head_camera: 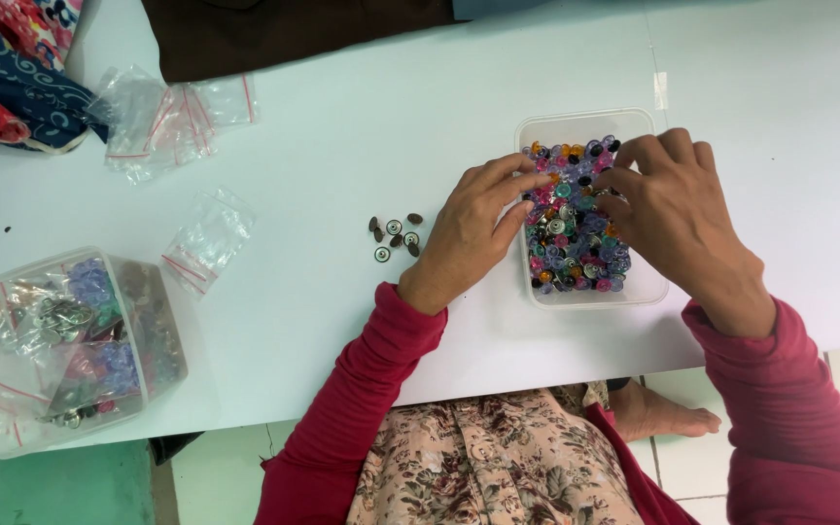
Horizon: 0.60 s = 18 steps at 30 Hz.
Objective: The person sorts colorful buttons from a plastic container into small ziplock bags. They pick buttons from the pile, place them into a bag, and seal it before repeating the process with a new bag.
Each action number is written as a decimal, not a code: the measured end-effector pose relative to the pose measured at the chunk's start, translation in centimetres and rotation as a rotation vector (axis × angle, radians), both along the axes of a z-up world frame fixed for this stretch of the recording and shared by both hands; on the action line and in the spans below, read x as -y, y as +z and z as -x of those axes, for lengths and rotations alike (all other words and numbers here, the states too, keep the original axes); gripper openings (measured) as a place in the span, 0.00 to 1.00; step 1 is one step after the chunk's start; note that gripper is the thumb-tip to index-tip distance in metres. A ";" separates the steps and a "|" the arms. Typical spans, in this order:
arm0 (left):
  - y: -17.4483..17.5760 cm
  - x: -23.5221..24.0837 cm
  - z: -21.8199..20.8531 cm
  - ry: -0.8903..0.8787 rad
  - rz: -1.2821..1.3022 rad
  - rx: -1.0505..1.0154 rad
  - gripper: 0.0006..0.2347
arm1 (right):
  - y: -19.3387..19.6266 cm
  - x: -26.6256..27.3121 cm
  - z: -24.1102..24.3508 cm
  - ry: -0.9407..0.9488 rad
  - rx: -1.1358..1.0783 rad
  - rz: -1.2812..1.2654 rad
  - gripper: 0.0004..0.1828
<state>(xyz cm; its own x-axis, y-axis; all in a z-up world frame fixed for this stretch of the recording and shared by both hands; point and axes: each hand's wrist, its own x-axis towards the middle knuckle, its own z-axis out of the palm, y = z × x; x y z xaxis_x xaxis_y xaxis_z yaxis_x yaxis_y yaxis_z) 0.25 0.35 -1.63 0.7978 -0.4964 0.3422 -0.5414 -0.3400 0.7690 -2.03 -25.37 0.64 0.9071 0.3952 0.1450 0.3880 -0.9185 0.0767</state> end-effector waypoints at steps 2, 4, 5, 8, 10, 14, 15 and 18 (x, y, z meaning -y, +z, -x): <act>0.7 0.4 0.8 0.059 0.004 0.057 0.13 | 1.5 0.0 1.2 0.024 -0.032 -0.183 0.11; 1.7 0.8 1.8 0.114 0.008 0.109 0.11 | 2.8 -0.5 2.5 0.045 -0.069 -0.366 0.12; 2.3 1.0 2.3 0.063 0.079 0.032 0.10 | 3.5 -1.0 3.3 -0.006 -0.149 -0.564 0.11; 4.9 1.5 3.5 -0.050 0.183 -0.232 0.11 | 5.2 -2.4 5.0 -0.123 -0.288 -0.880 0.10; 5.9 1.7 4.0 -0.109 0.212 -0.418 0.13 | 5.7 -3.2 5.7 -0.186 -0.351 -0.999 0.10; 5.3 2.1 4.5 -0.084 0.455 -0.631 0.12 | 5.7 -4.2 6.6 -0.236 -0.391 -1.290 0.11; 5.2 2.2 4.5 -0.088 0.515 -0.692 0.12 | 5.6 -4.5 6.7 -0.265 -0.414 -1.340 0.12; 4.6 2.4 4.5 -0.084 0.553 -0.734 0.12 | 4.5 -4.4 6.9 -0.341 -0.416 -1.394 0.13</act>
